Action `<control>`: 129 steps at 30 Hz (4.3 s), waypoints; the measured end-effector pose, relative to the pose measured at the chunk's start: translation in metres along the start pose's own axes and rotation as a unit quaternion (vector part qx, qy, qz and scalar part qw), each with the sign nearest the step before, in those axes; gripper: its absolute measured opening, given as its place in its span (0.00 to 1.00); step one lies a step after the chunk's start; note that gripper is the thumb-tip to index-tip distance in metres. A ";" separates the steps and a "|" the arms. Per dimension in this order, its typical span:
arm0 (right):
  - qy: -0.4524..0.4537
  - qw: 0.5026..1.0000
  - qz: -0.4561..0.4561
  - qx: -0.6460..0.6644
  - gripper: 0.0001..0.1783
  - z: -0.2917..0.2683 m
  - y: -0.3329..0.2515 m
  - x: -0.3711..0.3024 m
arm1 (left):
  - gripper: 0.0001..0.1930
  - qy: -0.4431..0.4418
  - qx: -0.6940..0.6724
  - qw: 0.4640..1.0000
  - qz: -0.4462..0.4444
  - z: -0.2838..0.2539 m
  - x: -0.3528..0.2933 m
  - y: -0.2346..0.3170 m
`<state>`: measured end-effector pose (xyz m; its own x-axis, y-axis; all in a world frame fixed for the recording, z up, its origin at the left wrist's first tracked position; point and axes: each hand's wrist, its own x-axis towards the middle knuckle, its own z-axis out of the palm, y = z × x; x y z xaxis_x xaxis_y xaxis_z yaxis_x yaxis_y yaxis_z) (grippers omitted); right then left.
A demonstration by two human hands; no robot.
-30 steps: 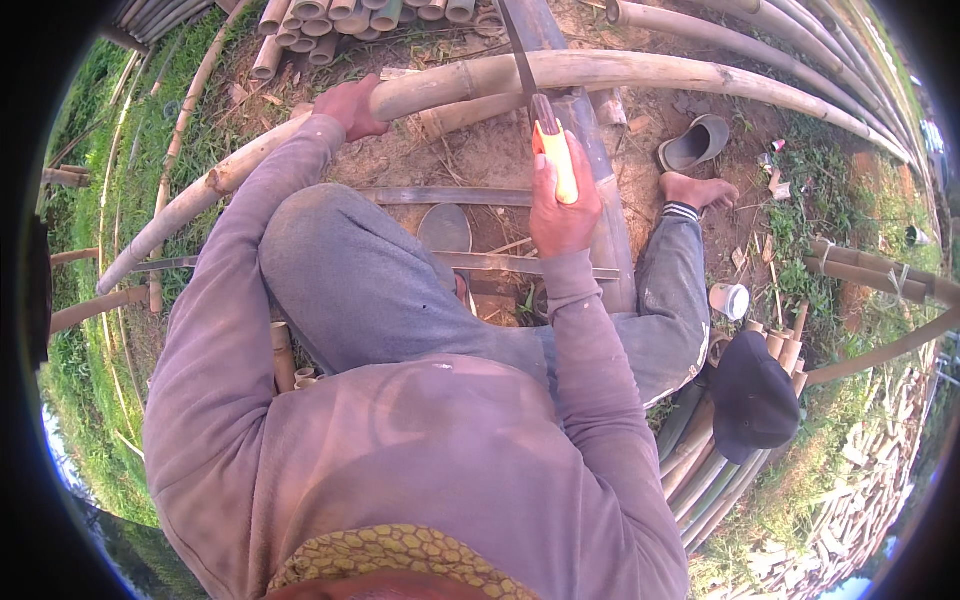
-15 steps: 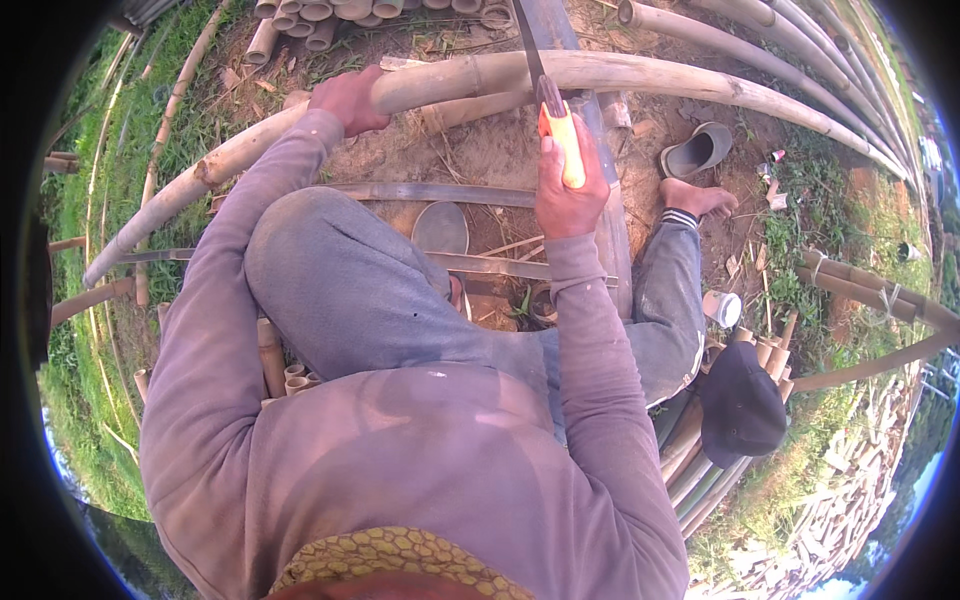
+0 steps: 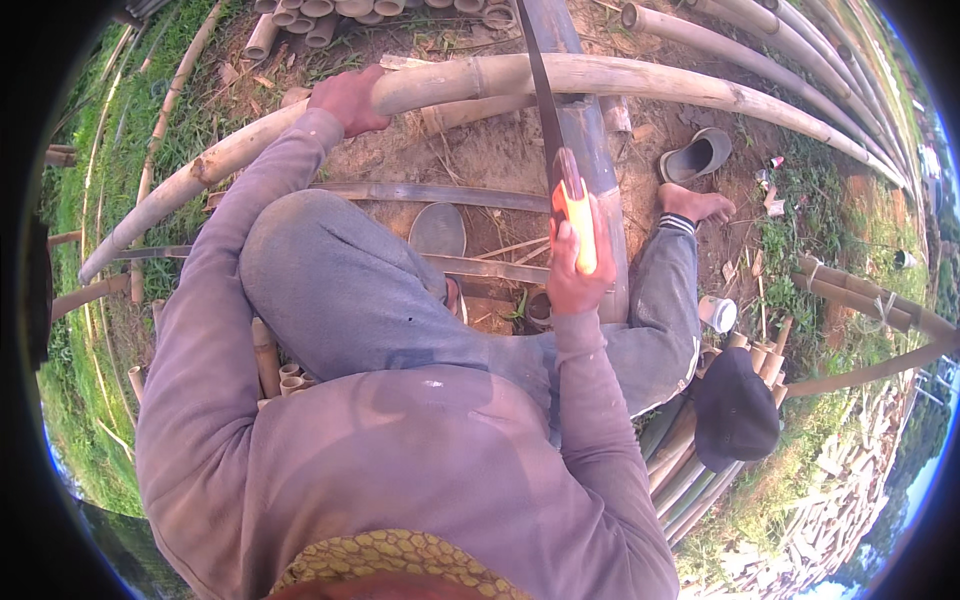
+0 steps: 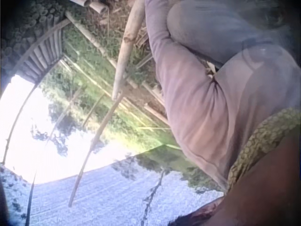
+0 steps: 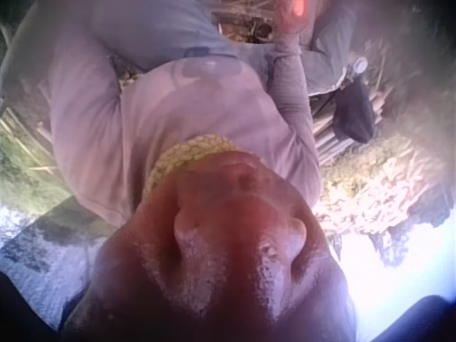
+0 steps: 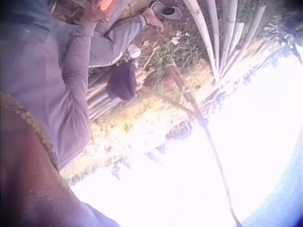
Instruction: The person sits on the ground and uses a hand saw to cut bamboo poles into shorter sections. They repeatedly position a pole on a support, saw through it, and set the cut piece aside.
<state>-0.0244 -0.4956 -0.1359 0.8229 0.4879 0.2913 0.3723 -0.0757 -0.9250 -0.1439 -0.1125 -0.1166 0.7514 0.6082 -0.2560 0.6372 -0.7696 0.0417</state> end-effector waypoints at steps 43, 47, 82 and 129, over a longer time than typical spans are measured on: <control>-0.002 1.000 0.012 -0.009 0.26 0.002 -0.017 0.003 | 0.35 0.023 0.010 1.000 0.010 -0.013 0.002 -0.007; -0.001 0.999 0.023 -0.025 0.31 -0.058 -0.039 -0.099 | 0.36 0.000 0.007 1.000 0.001 0.003 0.004 -0.006; -0.024 0.997 0.079 0.011 0.35 -0.071 -0.030 -0.105 | 0.34 0.009 -0.007 1.000 0.002 -0.002 0.001 -0.005; -0.015 0.998 0.056 0.030 0.24 0.012 -0.005 0.027 | 0.36 0.024 -0.004 1.000 0.002 0.001 0.010 -0.014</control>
<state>-0.0092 -0.4721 -0.1263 0.8438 0.5059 0.1791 0.2522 -0.0793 -0.9644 -0.1451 -0.0961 -0.1205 0.7615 0.6133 -0.2099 0.6347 -0.7711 0.0496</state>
